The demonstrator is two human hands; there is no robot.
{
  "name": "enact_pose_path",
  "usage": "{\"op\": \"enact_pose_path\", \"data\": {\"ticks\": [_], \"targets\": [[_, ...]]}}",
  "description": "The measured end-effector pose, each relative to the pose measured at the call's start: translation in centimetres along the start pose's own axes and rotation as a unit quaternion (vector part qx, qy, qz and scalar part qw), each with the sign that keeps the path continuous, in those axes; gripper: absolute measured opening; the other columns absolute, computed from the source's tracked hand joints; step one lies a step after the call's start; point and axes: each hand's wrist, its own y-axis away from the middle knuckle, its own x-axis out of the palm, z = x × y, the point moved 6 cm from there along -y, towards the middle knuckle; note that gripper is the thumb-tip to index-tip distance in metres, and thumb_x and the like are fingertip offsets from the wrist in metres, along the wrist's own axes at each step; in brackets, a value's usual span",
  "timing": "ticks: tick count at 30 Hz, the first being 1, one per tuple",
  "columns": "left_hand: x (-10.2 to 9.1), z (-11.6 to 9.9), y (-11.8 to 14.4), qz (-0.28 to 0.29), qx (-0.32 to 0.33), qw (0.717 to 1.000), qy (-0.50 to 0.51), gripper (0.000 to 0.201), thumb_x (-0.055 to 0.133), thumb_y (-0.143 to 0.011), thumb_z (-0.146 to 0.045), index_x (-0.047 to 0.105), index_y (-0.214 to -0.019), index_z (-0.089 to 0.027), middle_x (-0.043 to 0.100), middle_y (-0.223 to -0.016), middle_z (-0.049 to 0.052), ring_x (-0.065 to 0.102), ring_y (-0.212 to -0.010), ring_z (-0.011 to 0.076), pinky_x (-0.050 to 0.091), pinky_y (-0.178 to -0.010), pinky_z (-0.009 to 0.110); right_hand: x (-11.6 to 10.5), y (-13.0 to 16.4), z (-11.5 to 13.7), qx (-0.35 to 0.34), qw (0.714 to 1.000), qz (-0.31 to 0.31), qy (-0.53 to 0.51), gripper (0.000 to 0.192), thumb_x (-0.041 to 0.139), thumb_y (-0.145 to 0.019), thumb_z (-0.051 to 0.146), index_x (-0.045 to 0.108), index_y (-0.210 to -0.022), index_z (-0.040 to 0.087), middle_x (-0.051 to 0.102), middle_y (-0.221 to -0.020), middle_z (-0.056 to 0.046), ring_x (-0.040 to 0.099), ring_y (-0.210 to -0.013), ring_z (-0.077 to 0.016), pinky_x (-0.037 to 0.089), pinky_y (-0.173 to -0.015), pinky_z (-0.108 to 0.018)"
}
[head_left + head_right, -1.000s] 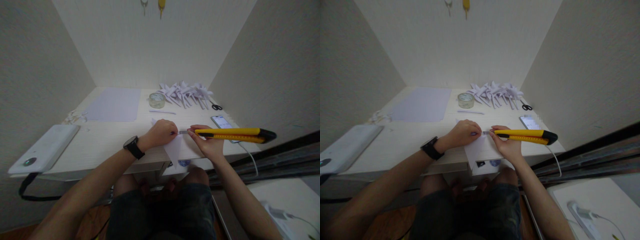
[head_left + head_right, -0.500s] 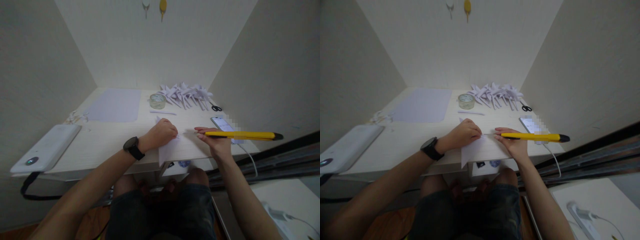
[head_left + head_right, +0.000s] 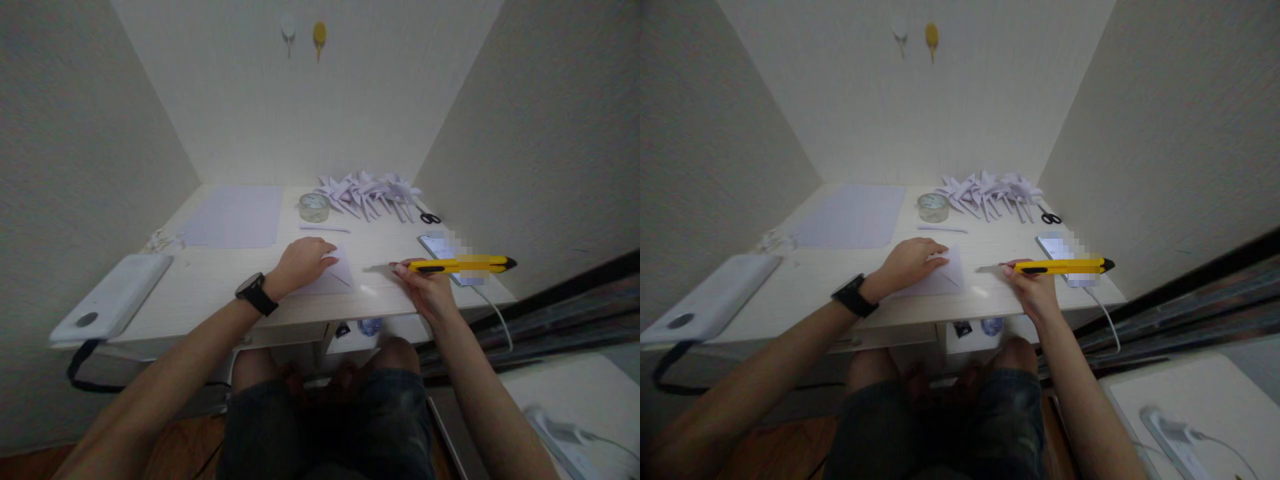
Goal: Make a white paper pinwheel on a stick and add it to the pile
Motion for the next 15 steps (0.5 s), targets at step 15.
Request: {"op": "enact_pose_path", "data": {"ticks": [15], "targets": [[0.5, -1.9, -2.5, 0.098, 0.096, 0.982, 0.128, 0.027, 0.066, -0.077, -0.011, 0.064, -0.102, -0.019, 0.069, -0.111, 0.004, 0.062, -0.104, 0.0195, 0.044, -0.091, 0.03, 0.0, -0.1, -0.2, 0.004, 1.0, -0.003, -0.022, 0.031, 0.094, -0.048, 0.03, 0.074, -0.07, 0.021, 0.072, -0.073, -0.002, 0.067, -0.074, -0.0184, 0.056, -0.082, -0.038]]}}
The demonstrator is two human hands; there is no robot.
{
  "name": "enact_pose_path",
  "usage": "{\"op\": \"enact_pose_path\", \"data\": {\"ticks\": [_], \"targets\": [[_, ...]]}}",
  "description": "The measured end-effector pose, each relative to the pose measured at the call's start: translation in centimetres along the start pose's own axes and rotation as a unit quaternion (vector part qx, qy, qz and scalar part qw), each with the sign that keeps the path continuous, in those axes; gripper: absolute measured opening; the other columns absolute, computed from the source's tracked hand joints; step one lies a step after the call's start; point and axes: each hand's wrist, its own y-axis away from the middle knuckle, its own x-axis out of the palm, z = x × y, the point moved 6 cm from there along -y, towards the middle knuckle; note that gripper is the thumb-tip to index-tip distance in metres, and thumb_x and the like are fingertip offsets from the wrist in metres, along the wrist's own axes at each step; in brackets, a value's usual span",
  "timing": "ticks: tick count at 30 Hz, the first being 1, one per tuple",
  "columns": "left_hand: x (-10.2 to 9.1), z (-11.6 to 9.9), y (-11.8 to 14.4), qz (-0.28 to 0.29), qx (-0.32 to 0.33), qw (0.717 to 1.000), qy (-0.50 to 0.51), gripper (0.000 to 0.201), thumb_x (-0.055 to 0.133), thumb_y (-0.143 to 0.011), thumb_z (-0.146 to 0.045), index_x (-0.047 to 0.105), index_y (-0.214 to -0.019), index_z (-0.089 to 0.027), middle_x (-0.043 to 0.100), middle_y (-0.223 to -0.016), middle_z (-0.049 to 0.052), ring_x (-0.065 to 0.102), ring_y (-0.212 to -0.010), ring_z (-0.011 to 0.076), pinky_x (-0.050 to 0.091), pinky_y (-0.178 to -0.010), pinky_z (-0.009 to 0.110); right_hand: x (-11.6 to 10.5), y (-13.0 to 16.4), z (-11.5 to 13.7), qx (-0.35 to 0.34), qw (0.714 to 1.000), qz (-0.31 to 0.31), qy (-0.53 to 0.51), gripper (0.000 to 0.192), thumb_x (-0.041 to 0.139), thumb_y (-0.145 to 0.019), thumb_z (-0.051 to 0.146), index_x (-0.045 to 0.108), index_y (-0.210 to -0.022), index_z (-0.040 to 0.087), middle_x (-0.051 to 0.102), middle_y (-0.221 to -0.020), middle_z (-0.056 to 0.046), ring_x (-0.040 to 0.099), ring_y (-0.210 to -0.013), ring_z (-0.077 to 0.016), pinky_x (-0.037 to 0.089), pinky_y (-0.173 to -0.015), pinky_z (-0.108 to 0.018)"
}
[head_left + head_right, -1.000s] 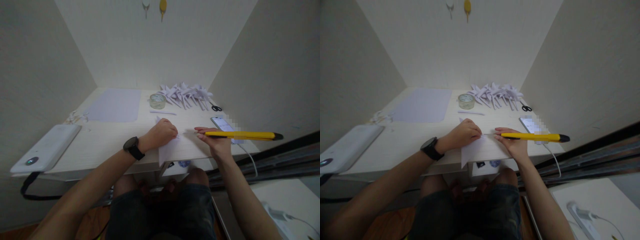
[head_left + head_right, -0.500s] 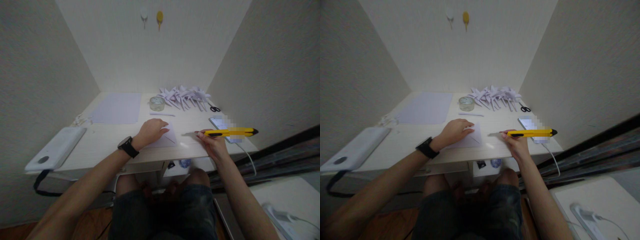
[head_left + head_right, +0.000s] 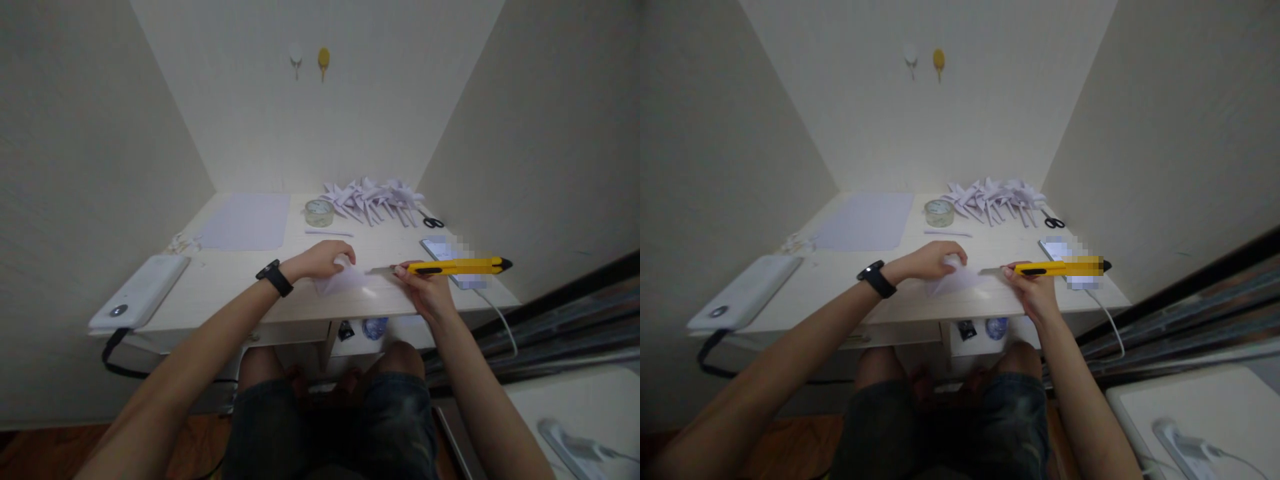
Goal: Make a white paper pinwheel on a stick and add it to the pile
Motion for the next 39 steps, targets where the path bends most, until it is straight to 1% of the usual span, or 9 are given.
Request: {"op": "enact_pose_path", "data": {"ticks": [3, 6, 10, 14, 20, 25, 29, 34, 39], "targets": [[0.0, -0.3, -0.5, -0.019, -0.033, 0.998, -0.047, 0.033, 0.071, -0.076, -0.031, 0.062, -0.105, -0.016, 0.068, -0.11, 0.009, 0.062, -0.101, 0.0237, 0.045, -0.088, 0.033, -0.2, -0.1, 0.1, -0.007, 1.0, -0.013, -0.001, 0.031, 0.094, -0.048, 0.031, 0.074, -0.07, 0.021, 0.07, -0.07, -0.001, 0.066, -0.073, -0.0181, 0.056, -0.082, -0.038], [0.8, -0.9, -0.9, 0.028, -0.03, 0.995, -0.088, 0.042, 0.073, -0.072, -0.043, 0.063, -0.103, -0.017, 0.068, -0.105, 0.009, 0.062, -0.096, 0.0261, 0.045, -0.08, 0.034, -0.3, -0.2, 0.2, -0.014, 0.999, -0.028, -0.01, 0.033, 0.094, -0.045, 0.032, 0.074, -0.069, 0.021, 0.07, -0.072, 0.0, 0.066, -0.073, -0.0174, 0.056, -0.082, -0.037], [1.3, -1.6, -1.2, 0.07, 0.003, 0.995, -0.072, 0.03, 0.069, -0.071, -0.032, 0.065, -0.098, -0.02, 0.069, -0.102, 0.005, 0.063, -0.092, 0.0225, 0.043, -0.077, 0.03, -0.1, -0.1, 0.4, -0.012, 1.0, -0.023, -0.004, 0.033, 0.094, -0.045, 0.031, 0.074, -0.069, 0.021, 0.071, -0.071, -0.001, 0.065, -0.071, -0.0173, 0.056, -0.078, -0.037], [1.4, -2.0, -1.1, 0.092, 0.018, 0.995, -0.032, 0.032, 0.069, -0.066, -0.022, 0.063, -0.097, -0.02, 0.07, -0.099, 0.003, 0.063, -0.087, 0.0195, 0.043, -0.073, 0.027, 0.1, 0.2, 0.3, -0.002, 1.0, 0.003, 0.015, 0.031, 0.094, -0.046, 0.03, 0.074, -0.069, 0.021, 0.069, -0.067, 0.0, 0.063, -0.065, -0.0159, 0.056, -0.071, -0.034], [1.9, -1.9, -1.1, 0.088, 0.036, 0.995, -0.015, 0.027, 0.067, -0.063, -0.017, 0.062, -0.09, -0.019, 0.068, -0.095, 0.003, 0.061, -0.085, 0.0194, 0.043, -0.072, 0.028, 0.6, 0.4, -0.1, -0.002, 0.995, 0.054, 0.078, 0.028, 0.093, -0.051, 0.03, 0.075, -0.07, 0.02, 0.07, -0.067, -0.002, 0.062, -0.064, -0.0163, 0.055, -0.064, -0.032], [1.8, -2.2, -1.0, 0.103, 0.056, 0.993, -0.002, 0.025, 0.066, -0.064, -0.014, 0.062, -0.089, -0.018, 0.067, -0.095, 0.004, 0.06, -0.086, 0.0189, 0.043, -0.075, 0.028, 0.3, 0.2, -0.1, -0.027, 0.994, 0.05, 0.092, 0.025, 0.092, -0.054, 0.03, 0.076, -0.071, 0.021, 0.071, -0.069, -0.002, 0.063, -0.065, -0.017, 0.055, -0.063, -0.031], [1.5, -2.2, -1.0, 0.115, 0.043, 0.992, -0.003, 0.026, 0.066, -0.066, -0.014, 0.063, -0.091, -0.018, 0.068, -0.094, 0.003, 0.061, -0.085, 0.018, 0.043, -0.075, 0.027, -0.1, 0.1, -0.5, -0.03, 0.99, 0.058, 0.123, 0.025, 0.091, -0.056, 0.031, 0.076, -0.073, 0.02, 0.072, -0.07, -0.003, 0.064, -0.066, -0.0176, 0.055, -0.064, -0.031], [1.2, -2.4, -1.0, 0.099, 0.041, 0.994, -0.035, 0.034, 0.073, -0.067, -0.027, 0.066, -0.099, -0.018, 0.068, -0.102, 0.005, 0.061, -0.09, 0.0202, 0.043, -0.078, 0.029, -0.2, 0.1, -0.4, -0.038, 0.987, 0.059, 0.145, 0.025, 0.09, -0.058, 0.033, 0.076, -0.073, 0.02, 0.071, -0.07, -0.003, 0.063, -0.065, -0.0178, 0.054, -0.064, -0.032], [1.2, -2.5, -1.5, 0.141, 0.026, 0.988, -0.05, 0.04, 0.073, -0.064, -0.026, 0.065, -0.103, -0.021, 0.069, -0.099, 0.003, 0.061, -0.082, 0.0189, 0.042, -0.071, 0.028, 0.0, 0.3, -0.2, -0.038, 0.983, 0.072, 0.166, 0.024, 0.089, -0.06, 0.033, 0.076, -0.075, 0.02, 0.071, -0.071, -0.003, 0.063, -0.066, -0.018, 0.054, -0.064, -0.032]]}}
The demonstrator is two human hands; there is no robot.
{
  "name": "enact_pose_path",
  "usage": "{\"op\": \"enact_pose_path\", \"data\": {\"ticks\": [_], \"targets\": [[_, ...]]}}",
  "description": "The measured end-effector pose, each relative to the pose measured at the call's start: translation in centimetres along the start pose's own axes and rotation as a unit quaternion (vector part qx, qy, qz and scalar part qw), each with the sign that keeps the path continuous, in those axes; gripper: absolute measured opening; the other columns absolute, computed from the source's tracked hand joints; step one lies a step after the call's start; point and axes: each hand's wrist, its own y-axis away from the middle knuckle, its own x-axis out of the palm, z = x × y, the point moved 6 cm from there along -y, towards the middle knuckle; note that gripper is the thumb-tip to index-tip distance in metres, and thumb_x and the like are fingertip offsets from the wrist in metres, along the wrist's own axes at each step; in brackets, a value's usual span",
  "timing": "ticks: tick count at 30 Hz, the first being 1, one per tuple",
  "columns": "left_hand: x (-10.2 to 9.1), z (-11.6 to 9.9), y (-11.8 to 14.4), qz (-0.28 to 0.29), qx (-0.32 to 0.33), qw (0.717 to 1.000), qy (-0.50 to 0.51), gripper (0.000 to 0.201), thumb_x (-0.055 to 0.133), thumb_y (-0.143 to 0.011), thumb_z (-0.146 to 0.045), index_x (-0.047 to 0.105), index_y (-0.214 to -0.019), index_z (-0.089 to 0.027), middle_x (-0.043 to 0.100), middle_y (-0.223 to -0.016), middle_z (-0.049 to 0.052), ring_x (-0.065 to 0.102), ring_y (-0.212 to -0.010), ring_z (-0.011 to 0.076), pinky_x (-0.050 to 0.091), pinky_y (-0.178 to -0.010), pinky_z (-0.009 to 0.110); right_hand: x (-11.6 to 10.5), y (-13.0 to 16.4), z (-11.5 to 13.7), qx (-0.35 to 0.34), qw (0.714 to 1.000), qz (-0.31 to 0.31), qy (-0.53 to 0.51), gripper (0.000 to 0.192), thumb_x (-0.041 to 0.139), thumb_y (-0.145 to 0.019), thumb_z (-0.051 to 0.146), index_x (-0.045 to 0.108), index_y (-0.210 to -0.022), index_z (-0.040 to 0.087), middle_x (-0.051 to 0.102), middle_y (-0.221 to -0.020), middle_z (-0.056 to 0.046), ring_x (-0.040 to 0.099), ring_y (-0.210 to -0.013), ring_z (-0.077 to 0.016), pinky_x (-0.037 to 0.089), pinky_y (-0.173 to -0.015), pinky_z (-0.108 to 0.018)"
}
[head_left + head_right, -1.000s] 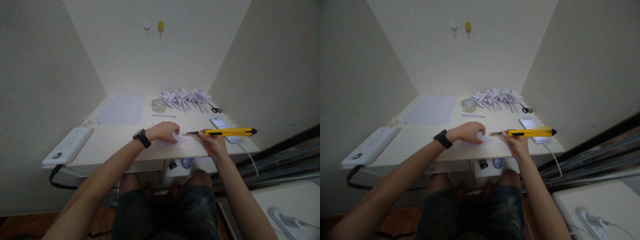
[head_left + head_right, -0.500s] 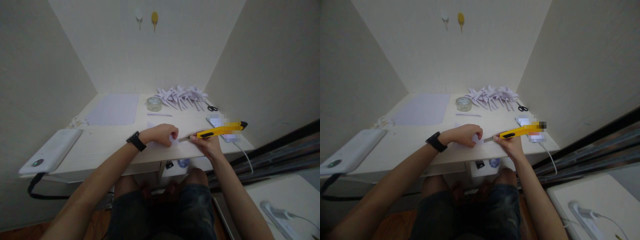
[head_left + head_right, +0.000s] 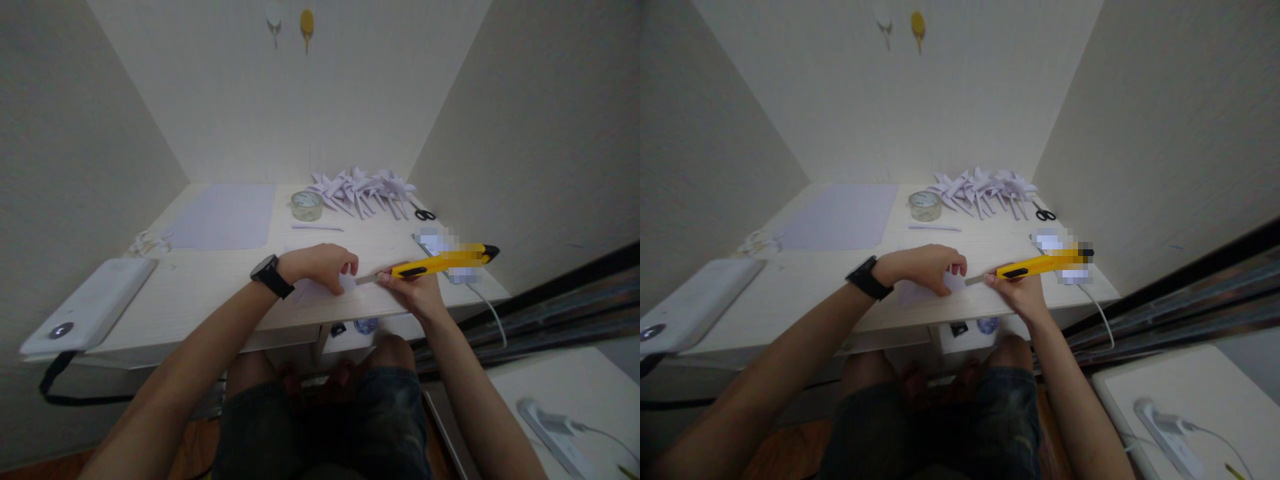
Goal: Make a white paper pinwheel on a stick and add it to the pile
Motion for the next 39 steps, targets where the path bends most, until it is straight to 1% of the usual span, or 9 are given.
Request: {"op": "enact_pose_path", "data": {"ticks": [4, 7, 11, 15, 21, 26, 31, 36, 39], "targets": [[-0.1, -0.5, -0.5, 0.026, -0.016, 0.999, -0.023, 0.041, 0.072, -0.062, -0.026, 0.063, -0.102, -0.023, 0.07, -0.096, 0.003, 0.061, -0.077, 0.0194, 0.041, -0.066, 0.028, -0.1, 0.0, -0.1, -0.001, 1.0, 0.012, 0.015, 0.024, 0.088, -0.062, 0.035, 0.076, -0.076, 0.019, 0.071, -0.072, -0.004, 0.063, -0.067, -0.0181, 0.053, -0.063, -0.031], [-0.1, -1.0, -0.7, 0.024, -0.028, 0.998, -0.049, 0.038, 0.071, -0.063, -0.029, 0.06, -0.099, -0.021, 0.07, -0.093, 0.004, 0.06, -0.076, 0.0209, 0.04, -0.063, 0.029, -0.2, 0.0, -0.3, -0.004, 1.0, 0.013, 0.027, 0.024, 0.088, -0.062, 0.036, 0.076, -0.076, 0.02, 0.072, -0.073, -0.004, 0.064, -0.068, -0.0186, 0.054, -0.065, -0.031], [0.0, -1.5, -0.3, -0.007, -0.017, 0.998, -0.052, 0.03, 0.068, -0.066, -0.032, 0.057, -0.091, -0.02, 0.068, -0.091, 0.004, 0.059, -0.075, 0.0197, 0.038, -0.062, 0.029, -0.1, 0.0, -0.1, -0.008, 0.999, 0.02, 0.04, 0.024, 0.087, -0.065, 0.036, 0.076, -0.078, 0.019, 0.072, -0.074, -0.004, 0.063, -0.069, -0.0186, 0.052, -0.066, -0.031], [0.0, -1.6, 0.3, -0.042, 0.001, 0.996, -0.081, 0.019, 0.064, -0.066, -0.028, 0.057, -0.083, -0.02, 0.067, -0.09, 0.006, 0.059, -0.077, 0.0213, 0.037, -0.065, 0.032, 0.1, 0.2, 0.5, -0.012, 0.998, 0.024, 0.052, 0.023, 0.086, -0.065, 0.037, 0.076, -0.076, 0.02, 0.072, -0.074, -0.004, 0.062, -0.069, -0.0189, 0.051, -0.065, -0.032], [0.4, -2.1, 0.5, -0.107, 0.029, 0.987, -0.118, 0.015, 0.061, -0.068, -0.026, 0.059, -0.081, -0.018, 0.067, -0.091, 0.009, 0.061, -0.083, 0.0245, 0.039, -0.074, 0.039, 0.1, 0.2, 0.7, -0.011, 0.998, 0.018, 0.058, 0.023, 0.086, -0.065, 0.037, 0.076, -0.076, 0.02, 0.071, -0.074, -0.004, 0.061, -0.069, -0.0188, 0.051, -0.065, -0.032], [0.7, -1.6, 0.7, -0.127, 0.057, 0.988, -0.071, 0.009, 0.061, -0.071, -0.023, 0.064, -0.079, -0.019, 0.069, -0.085, 0.007, 0.062, -0.082, 0.0218, 0.042, -0.076, 0.035, -0.1, 0.2, 0.1, -0.001, 0.999, 0.009, 0.031, 0.024, 0.087, -0.064, 0.036, 0.076, -0.078, 0.02, 0.07, -0.072, -0.003, 0.061, -0.068, -0.0183, 0.052, -0.064, -0.032], [0.6, -1.0, 1.2, -0.137, 0.071, 0.988, -0.013, 0.008, 0.061, -0.07, -0.015, 0.067, -0.075, -0.017, 0.07, -0.082, 0.006, 0.063, -0.082, 0.0199, 0.046, -0.079, 0.032, -0.4, 0.2, -0.1, -0.008, 0.999, -0.027, -0.018, 0.023, 0.088, -0.062, 0.034, 0.074, -0.077, 0.022, 0.071, -0.072, -0.002, 0.063, -0.068, -0.0183, 0.054, -0.066, -0.033], [0.5, -0.9, 1.6, -0.14, 0.053, 0.988, -0.026, 0.005, 0.061, -0.072, -0.016, 0.066, -0.073, -0.017, 0.069, -0.077, 0.006, 0.062, -0.078, 0.0194, 0.046, -0.075, 0.032, -0.2, 0.3, 0.1, -0.01, 1.0, -0.015, -0.009, 0.022, 0.088, -0.064, 0.032, 0.074, -0.077, 0.022, 0.073, -0.077, -0.003, 0.064, -0.072, -0.0194, 0.054, -0.07, -0.034], [0.3, -1.1, 1.7, -0.153, 0.061, 0.985, -0.043, 0.004, 0.061, -0.074, -0.018, 0.063, -0.071, -0.016, 0.068, -0.082, 0.008, 0.061, -0.078, 0.019, 0.046, -0.074, 0.031, -0.2, 0.3, 0.2, -0.004, 0.999, -0.026, -0.031, 0.023, 0.089, -0.061, 0.032, 0.074, -0.076, 0.022, 0.072, -0.075, -0.003, 0.064, -0.071, -0.0194, 0.054, -0.07, -0.035]]}}
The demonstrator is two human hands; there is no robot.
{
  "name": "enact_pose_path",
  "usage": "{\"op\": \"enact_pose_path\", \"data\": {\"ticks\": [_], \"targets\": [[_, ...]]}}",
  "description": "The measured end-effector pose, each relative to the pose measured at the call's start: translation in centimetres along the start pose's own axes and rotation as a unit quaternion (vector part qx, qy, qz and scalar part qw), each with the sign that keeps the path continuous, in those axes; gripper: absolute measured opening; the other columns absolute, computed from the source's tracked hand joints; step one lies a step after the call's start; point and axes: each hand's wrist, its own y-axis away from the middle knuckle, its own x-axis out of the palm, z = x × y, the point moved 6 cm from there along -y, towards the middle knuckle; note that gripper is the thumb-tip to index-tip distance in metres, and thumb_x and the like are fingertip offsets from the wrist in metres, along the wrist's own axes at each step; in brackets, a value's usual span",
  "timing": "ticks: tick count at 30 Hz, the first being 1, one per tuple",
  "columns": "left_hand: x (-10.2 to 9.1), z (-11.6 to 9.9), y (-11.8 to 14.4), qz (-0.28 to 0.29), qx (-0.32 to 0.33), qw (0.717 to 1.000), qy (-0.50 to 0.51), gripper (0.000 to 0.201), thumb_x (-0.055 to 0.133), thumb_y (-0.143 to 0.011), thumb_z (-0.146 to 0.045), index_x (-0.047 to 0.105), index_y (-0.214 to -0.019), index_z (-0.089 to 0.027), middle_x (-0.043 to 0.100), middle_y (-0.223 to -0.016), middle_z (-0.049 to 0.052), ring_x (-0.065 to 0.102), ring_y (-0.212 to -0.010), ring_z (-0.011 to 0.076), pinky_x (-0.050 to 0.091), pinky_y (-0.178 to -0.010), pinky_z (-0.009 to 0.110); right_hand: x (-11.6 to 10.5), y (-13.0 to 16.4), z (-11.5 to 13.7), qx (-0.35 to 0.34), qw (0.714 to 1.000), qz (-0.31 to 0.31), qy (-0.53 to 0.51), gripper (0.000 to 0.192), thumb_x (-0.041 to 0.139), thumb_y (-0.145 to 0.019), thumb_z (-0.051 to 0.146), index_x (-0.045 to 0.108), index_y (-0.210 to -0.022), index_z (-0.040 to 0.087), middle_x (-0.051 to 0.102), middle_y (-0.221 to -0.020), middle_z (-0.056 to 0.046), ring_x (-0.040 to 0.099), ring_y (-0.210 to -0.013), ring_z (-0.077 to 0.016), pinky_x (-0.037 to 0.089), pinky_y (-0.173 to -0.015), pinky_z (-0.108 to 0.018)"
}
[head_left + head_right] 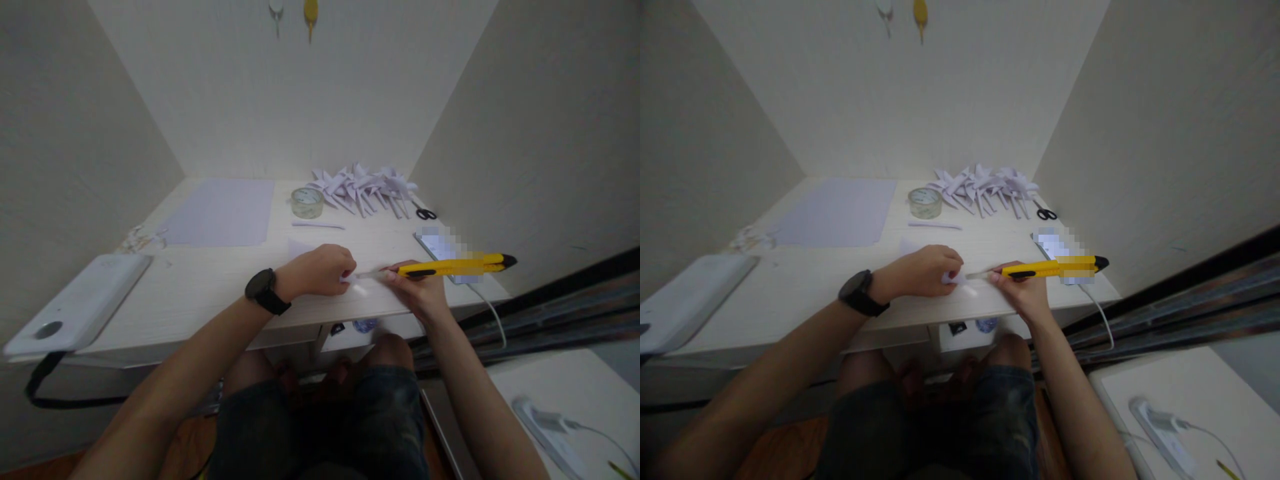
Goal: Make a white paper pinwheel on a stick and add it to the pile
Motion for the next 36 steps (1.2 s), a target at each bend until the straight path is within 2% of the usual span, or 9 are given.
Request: {"op": "enact_pose_path", "data": {"ticks": [5, 8, 14, 19, 24, 29, 36], "targets": [[0.1, 0.5, 0.0, 0.006, -0.019, 0.999, -0.043, 0.015, 0.057, -0.08, -0.025, 0.059, -0.067, -0.017, 0.064, -0.072, 0.007, 0.058, -0.069, 0.0187, 0.044, -0.066, 0.031, -0.1, -0.2, 0.2, 0.019, 0.997, -0.039, -0.064, 0.027, 0.09, -0.056, 0.035, 0.072, -0.072, 0.023, 0.067, -0.069, 0.0, 0.062, -0.067, -0.0172, 0.055, -0.073, -0.037], [0.3, 0.7, 0.0, 0.016, -0.026, 0.999, -0.042, 0.013, 0.057, -0.08, -0.023, 0.061, -0.07, -0.017, 0.065, -0.072, 0.006, 0.059, -0.069, 0.0185, 0.044, -0.067, 0.031, -0.3, -0.3, 0.5, 0.018, 0.995, -0.06, -0.083, 0.029, 0.092, -0.053, 0.036, 0.072, -0.07, 0.023, 0.066, -0.07, 0.001, 0.062, -0.07, -0.0172, 0.055, -0.079, -0.039], [0.4, 0.5, 0.0, 0.004, -0.011, 1.0, 0.006, 0.008, 0.06, -0.078, -0.017, 0.066, -0.082, -0.015, 0.069, -0.096, 0.008, 0.063, -0.081, 0.0172, 0.047, -0.075, 0.028, -0.3, -0.2, 0.4, 0.01, 0.995, -0.07, -0.077, 0.029, 0.092, -0.054, 0.035, 0.073, -0.072, 0.023, 0.066, -0.07, 0.001, 0.061, -0.07, -0.0166, 0.055, -0.077, -0.038], [0.6, 0.2, 0.1, 0.003, 0.02, 1.0, -0.002, 0.011, 0.058, -0.079, -0.014, 0.068, -0.077, -0.017, 0.072, -0.089, 0.005, 0.065, -0.081, 0.0173, 0.045, -0.079, 0.031, -0.4, 0.0, 0.0, -0.01, 0.999, -0.044, -0.014, 0.023, 0.089, -0.061, 0.033, 0.074, -0.075, 0.023, 0.069, -0.071, -0.001, 0.061, -0.068, -0.0168, 0.053, -0.068, -0.033], [0.5, 0.0, 0.2, -0.027, 0.041, 0.998, -0.027, 0.013, 0.057, -0.08, -0.017, 0.07, -0.079, -0.018, 0.074, -0.093, 0.004, 0.067, -0.085, 0.0176, 0.042, -0.08, 0.034, -0.4, 0.1, 0.0, -0.026, 0.998, -0.01, 0.056, 0.022, 0.087, -0.065, 0.035, 0.075, -0.078, 0.022, 0.073, -0.076, -0.003, 0.065, -0.072, -0.0195, 0.054, -0.069, -0.034], [0.6, 0.0, 0.0, -0.048, 0.045, 0.998, -0.021, 0.011, 0.061, -0.077, -0.018, 0.071, -0.075, -0.018, 0.074, -0.09, 0.004, 0.067, -0.08, 0.0168, 0.042, -0.076, 0.032, 0.3, 0.3, 1.3, -0.04, 0.993, 0.021, 0.112, 0.02, 0.085, -0.067, 0.035, 0.075, -0.077, 0.021, 0.075, -0.077, -0.005, 0.067, -0.073, -0.0207, 0.055, -0.07, -0.034], [0.6, 0.0, -0.1, -0.05, 0.039, 0.998, 0.007, 0.01, 0.063, -0.073, -0.015, 0.073, -0.073, -0.018, 0.075, -0.084, 0.004, 0.067, -0.074, 0.0164, 0.046, -0.072, 0.03, 0.6, 0.4, 1.8, -0.046, 0.99, 0.029, 0.13, 0.021, 0.083, -0.068, 0.037, 0.075, -0.077, 0.02, 0.075, -0.078, -0.006, 0.067, -0.073, -0.0221, 0.055, -0.069, -0.035]]}}
